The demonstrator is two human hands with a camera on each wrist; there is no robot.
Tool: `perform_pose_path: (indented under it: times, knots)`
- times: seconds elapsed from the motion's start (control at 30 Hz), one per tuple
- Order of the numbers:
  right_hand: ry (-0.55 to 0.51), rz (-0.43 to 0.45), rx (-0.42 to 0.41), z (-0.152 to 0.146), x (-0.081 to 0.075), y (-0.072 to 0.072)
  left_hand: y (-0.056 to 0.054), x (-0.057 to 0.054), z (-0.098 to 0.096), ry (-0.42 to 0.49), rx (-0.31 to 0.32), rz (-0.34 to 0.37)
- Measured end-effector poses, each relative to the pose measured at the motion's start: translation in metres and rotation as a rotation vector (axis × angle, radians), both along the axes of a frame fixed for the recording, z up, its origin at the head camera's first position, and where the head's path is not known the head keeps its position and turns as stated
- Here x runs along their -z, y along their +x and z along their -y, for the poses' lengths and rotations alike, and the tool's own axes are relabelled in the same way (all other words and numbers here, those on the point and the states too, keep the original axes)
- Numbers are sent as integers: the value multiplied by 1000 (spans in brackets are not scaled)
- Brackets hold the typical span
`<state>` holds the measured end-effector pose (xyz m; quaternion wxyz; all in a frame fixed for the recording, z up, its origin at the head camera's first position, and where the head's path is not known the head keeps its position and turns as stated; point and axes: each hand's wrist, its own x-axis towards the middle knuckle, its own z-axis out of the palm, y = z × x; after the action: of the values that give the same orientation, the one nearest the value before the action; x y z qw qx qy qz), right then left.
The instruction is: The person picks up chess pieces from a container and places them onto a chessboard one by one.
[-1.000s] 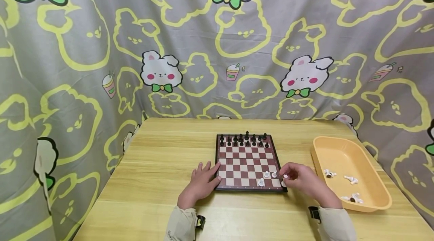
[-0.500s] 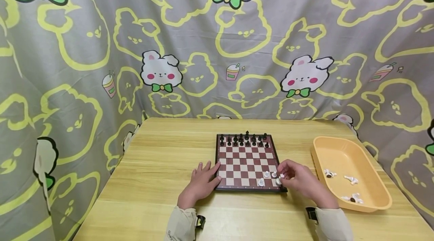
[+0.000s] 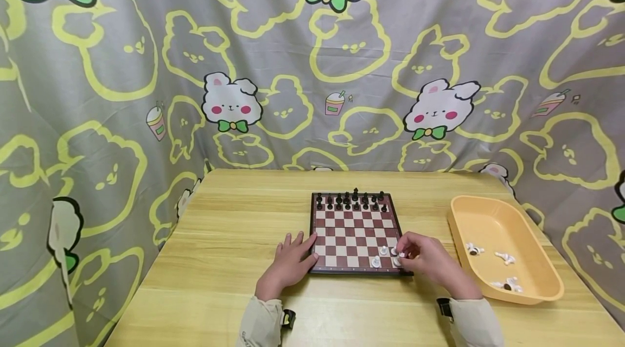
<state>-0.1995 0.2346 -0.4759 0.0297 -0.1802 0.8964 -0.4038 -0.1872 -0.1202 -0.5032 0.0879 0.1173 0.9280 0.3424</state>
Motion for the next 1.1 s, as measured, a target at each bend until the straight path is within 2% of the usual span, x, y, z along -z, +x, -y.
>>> perform_pose_path:
  times: [0.8, 1.1]
  knots:
    - [18, -22, -33, 1, 1, 1, 1, 0, -1, -2, -4, -7]
    - [39, 14, -4, 3, 0, 2, 1, -1, -1, -1, -6, -2]
